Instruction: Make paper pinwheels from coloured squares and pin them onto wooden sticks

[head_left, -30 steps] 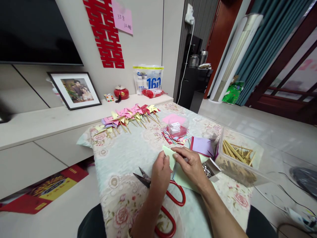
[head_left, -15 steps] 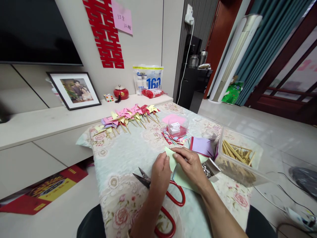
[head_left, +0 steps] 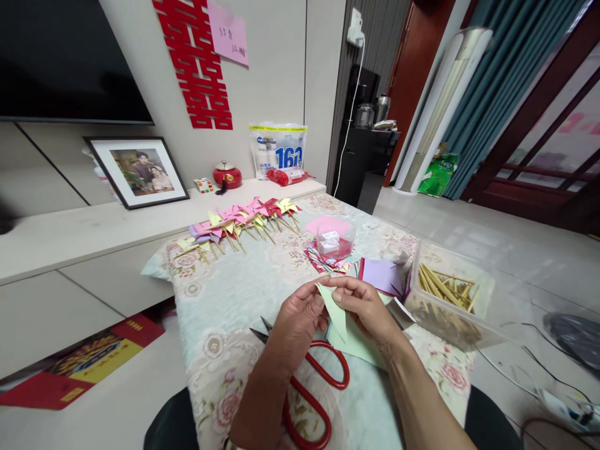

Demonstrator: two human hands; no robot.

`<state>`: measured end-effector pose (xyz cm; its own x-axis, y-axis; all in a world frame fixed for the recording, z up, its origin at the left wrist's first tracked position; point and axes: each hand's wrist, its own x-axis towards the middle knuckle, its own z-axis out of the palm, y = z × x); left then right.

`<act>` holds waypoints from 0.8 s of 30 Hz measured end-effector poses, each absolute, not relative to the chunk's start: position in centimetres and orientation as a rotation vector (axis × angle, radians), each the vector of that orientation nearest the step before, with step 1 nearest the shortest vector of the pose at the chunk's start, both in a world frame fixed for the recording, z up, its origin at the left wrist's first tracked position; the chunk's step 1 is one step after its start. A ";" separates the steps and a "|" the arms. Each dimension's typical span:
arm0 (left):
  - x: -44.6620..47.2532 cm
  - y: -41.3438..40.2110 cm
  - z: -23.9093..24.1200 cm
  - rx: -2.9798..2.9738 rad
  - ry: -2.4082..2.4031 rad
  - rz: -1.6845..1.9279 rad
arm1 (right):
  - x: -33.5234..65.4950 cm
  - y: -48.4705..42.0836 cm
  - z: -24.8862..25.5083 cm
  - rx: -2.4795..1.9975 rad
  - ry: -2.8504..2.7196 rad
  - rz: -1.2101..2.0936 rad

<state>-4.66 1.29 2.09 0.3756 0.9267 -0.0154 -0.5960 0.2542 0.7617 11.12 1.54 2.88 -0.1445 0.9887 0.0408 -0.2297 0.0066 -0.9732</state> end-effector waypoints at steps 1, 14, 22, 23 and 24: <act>-4.7 1.3 2.1 0.756 0.518 1.097 | 11.1 1.5 3.0 -0.936 -1.156 1.415; -4.7 1.5 1.7 0.757 0.556 1.150 | 10.9 1.4 2.9 -0.898 -1.084 1.464; -4.5 1.6 2.2 0.763 0.593 1.197 | 11.0 1.6 2.7 -0.871 -0.984 1.481; -4.5 1.6 2.2 0.770 0.595 1.203 | 11.0 1.7 2.7 -0.871 -0.986 1.474; -4.5 1.6 2.2 0.777 0.598 1.204 | 11.0 1.7 2.7 -0.875 -0.988 1.464</act>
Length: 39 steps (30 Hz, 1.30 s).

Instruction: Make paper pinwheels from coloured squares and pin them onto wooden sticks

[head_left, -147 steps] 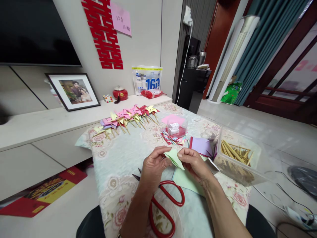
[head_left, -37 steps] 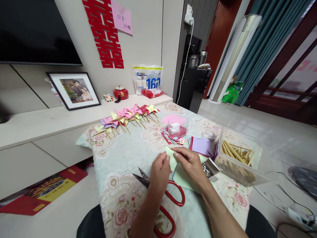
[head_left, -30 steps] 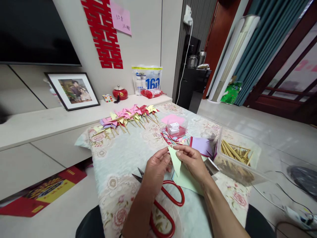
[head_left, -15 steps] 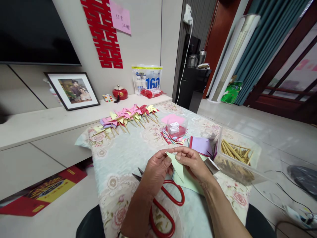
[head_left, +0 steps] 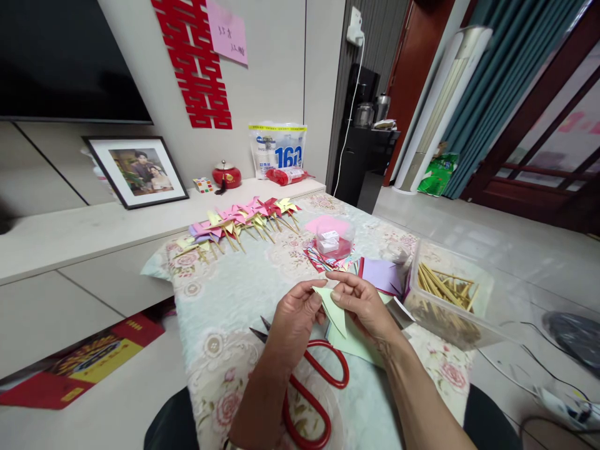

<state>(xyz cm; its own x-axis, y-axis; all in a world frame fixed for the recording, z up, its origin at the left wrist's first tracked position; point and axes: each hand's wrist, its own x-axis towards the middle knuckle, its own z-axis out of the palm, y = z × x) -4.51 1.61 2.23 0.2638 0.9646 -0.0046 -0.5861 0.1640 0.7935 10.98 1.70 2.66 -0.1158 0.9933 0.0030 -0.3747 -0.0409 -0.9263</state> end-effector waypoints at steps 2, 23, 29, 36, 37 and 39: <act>-4.5 1.6 2.2 0.783 0.604 1.199 | 11.0 1.8 2.6 -0.894 -0.993 1.438; -4.0 2.5 0.5 0.825 0.896 1.364 | 10.8 1.7 2.4 -1.043 -1.196 1.323; -4.1 2.6 0.6 0.747 0.933 1.456 | 10.3 1.1 3.1 -1.121 -1.294 1.404; -3.8 2.5 0.7 0.775 0.899 1.422 | 10.3 1.5 2.2 -1.158 -1.342 1.320; -3.8 2.5 0.6 0.794 0.900 1.399 | 10.4 1.6 2.1 -1.159 -1.352 1.300; -3.7 2.5 0.5 0.836 0.922 1.367 | 10.5 1.8 1.8 -1.157 -1.368 1.272</act>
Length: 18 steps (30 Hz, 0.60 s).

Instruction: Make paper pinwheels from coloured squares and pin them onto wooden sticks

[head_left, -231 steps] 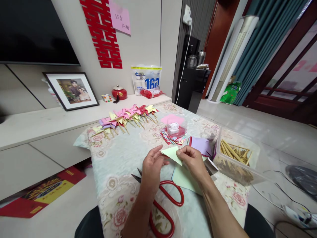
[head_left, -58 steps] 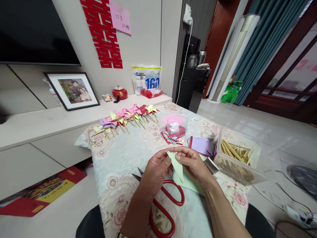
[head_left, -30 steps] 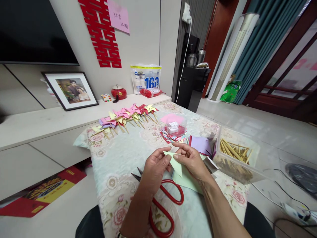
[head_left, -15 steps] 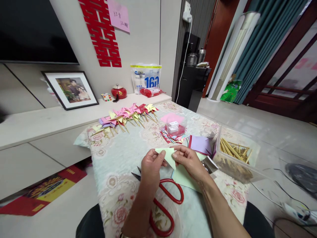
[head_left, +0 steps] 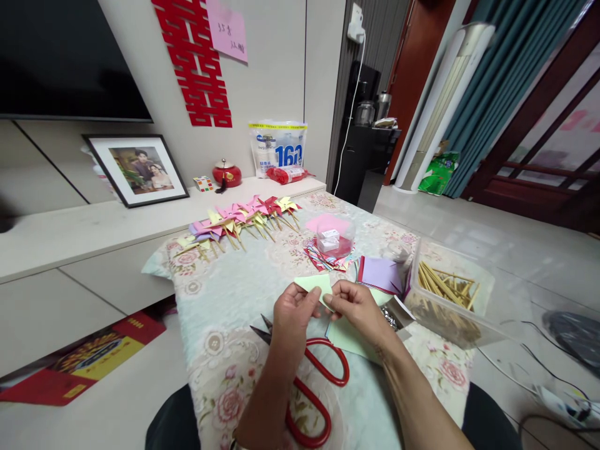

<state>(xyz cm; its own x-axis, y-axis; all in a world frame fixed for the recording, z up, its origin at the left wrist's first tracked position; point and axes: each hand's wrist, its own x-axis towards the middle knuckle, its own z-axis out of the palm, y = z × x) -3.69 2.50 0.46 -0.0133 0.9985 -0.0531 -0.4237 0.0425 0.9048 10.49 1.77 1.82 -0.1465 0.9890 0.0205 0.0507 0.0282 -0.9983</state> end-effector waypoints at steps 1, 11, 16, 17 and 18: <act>-3.7 2.5 0.4 0.852 0.937 1.362 | 10.5 1.8 1.7 -1.154 -1.375 1.263; -4.2 2.3 0.8 0.686 0.936 1.379 | 10.2 1.5 1.8 -1.218 -1.485 1.128; -4.3 2.5 0.9 0.616 0.884 1.394 | 10.0 1.3 2.0 -1.222 -1.512 1.063; -4.3 2.6 0.9 0.600 0.873 1.403 | 9.9 1.3 2.0 -1.219 -1.510 1.059; -4.4 2.7 0.8 0.582 0.857 1.412 | 9.9 1.2 2.0 -1.222 -1.508 1.048</act>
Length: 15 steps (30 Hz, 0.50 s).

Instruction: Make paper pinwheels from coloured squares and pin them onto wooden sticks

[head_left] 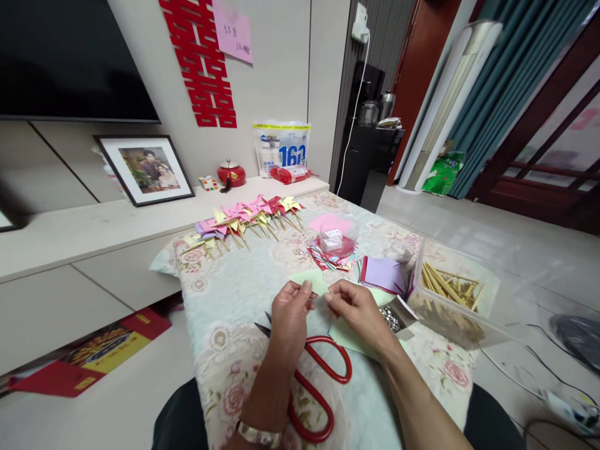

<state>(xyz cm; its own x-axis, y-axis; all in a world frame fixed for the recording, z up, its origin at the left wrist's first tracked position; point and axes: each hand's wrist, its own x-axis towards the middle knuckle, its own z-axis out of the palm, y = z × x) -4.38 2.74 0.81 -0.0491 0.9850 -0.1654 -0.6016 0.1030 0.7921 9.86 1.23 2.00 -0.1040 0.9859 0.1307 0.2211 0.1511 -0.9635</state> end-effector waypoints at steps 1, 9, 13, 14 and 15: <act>-4.5 2.9 0.7 0.562 0.834 1.421 | 9.8 1.1 2.1 -1.234 -1.508 1.027; -5.4 3.4 0.5 0.365 0.551 1.405 | 8.1 -4.2 2.8 -1.487 -1.854 0.774; -5.6 3.2 0.7 0.306 0.455 1.392 | 6.8 -7.6 2.1 -1.665 -2.114 0.640; -5.7 3.1 0.8 0.292 0.436 1.391 | 6.5 -8.2 1.9 -1.690 -2.154 0.627; -5.7 3.1 0.8 0.280 0.419 1.389 | 6.2 -8.6 1.7 -1.703 -2.186 0.621</act>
